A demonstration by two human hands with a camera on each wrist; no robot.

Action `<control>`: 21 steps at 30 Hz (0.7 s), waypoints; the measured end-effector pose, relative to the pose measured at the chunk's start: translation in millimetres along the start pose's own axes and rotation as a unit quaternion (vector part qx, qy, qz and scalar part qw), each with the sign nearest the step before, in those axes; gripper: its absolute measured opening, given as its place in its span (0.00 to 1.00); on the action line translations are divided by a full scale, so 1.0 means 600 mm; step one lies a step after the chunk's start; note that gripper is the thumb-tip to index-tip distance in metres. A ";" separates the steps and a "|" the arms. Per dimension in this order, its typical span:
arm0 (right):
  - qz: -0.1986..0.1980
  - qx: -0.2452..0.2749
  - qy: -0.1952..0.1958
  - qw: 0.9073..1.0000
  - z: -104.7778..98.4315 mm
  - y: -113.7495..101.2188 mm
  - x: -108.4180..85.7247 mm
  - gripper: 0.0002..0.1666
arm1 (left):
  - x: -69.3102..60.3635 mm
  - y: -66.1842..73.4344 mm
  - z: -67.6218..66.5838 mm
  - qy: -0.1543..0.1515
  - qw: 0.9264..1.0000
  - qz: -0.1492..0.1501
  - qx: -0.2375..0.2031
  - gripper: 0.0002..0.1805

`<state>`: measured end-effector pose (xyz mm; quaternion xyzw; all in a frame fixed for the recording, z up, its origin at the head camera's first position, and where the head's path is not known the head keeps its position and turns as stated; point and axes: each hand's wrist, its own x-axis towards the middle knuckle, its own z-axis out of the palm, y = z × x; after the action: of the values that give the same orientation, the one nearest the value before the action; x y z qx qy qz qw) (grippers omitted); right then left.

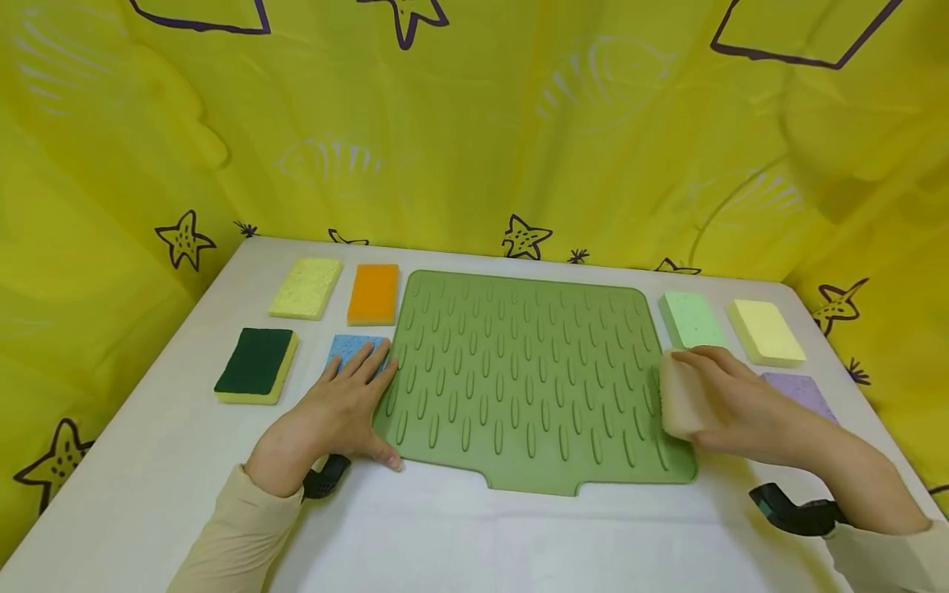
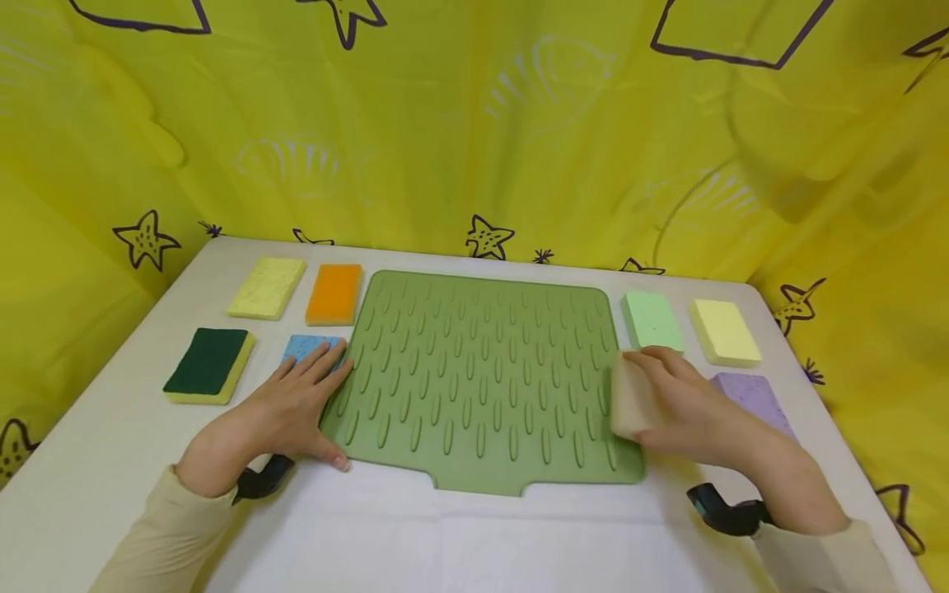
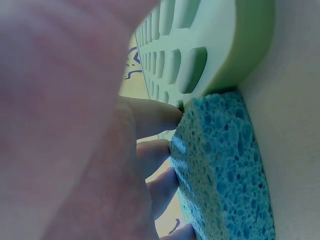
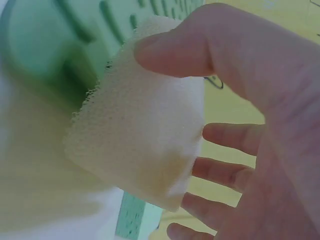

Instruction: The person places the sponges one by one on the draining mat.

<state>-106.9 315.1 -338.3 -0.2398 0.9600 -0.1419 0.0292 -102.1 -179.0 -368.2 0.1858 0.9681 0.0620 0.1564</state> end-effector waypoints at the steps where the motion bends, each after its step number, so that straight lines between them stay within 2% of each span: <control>1: 0.000 0.003 0.000 1.000 0.001 -0.005 0.002 0.58 | 0.000 0.000 0.000 0.001 1.000 0.000 0.000 0.75; 12: -0.003 0.051 -0.006 0.999 0.004 -0.058 0.027 0.58 | 0.001 0.002 -0.002 0.001 1.000 -0.003 0.002 0.75; 21: -0.016 0.067 -0.008 0.998 0.025 -0.085 0.052 0.55 | 0.001 0.000 0.001 -0.001 1.000 -0.004 0.001 0.75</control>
<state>-109.2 253.5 -337.7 -0.2535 0.9441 -0.2045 0.0509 -102.3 -178.6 -369.2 0.1819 0.9687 0.0603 0.1575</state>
